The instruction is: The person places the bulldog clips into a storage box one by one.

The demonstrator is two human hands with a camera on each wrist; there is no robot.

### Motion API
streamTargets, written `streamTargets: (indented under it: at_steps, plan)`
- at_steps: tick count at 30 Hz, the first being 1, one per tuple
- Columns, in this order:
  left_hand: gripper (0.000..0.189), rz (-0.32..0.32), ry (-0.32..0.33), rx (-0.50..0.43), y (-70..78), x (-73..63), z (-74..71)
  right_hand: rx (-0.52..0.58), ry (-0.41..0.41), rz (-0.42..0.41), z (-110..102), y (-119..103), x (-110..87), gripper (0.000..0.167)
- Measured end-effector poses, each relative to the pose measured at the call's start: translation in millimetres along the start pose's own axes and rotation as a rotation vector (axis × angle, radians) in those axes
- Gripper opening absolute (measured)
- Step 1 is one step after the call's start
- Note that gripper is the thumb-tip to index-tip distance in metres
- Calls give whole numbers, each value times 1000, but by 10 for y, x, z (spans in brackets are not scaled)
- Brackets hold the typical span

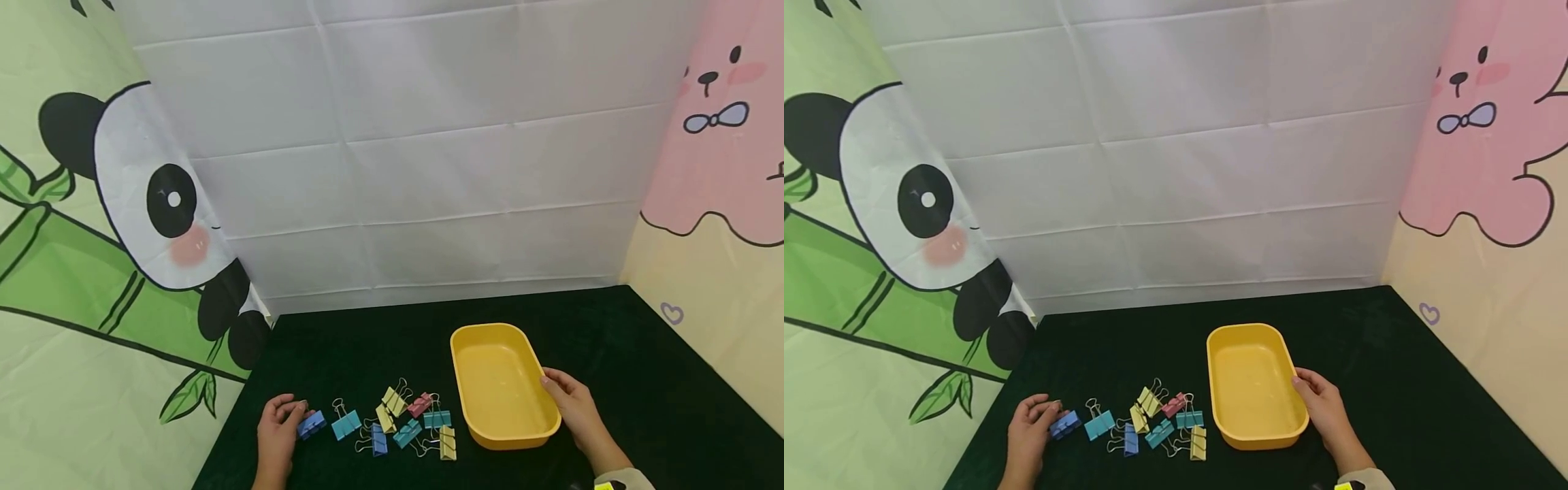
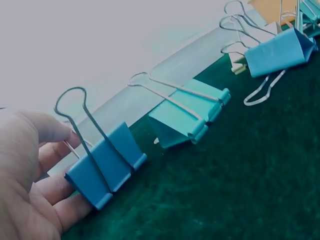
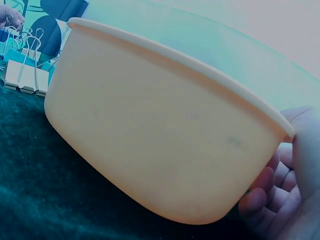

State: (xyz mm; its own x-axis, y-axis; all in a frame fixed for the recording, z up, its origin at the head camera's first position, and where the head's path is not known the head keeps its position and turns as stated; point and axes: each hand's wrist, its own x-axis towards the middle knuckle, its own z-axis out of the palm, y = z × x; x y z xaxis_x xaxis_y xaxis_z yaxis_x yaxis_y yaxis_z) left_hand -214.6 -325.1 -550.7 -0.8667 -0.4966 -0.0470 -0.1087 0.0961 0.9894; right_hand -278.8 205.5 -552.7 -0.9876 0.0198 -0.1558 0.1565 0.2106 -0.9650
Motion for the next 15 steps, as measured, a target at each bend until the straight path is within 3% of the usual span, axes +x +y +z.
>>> streamTargets:
  at_steps: [8,15]
  plan:
    - [40,-8,42,-21,133,0,-15,0,2,-13,10,-12,-19,72]
    - [35,-19,37,-37,305,2,48,7,2,-9,11,-2,-16,72]
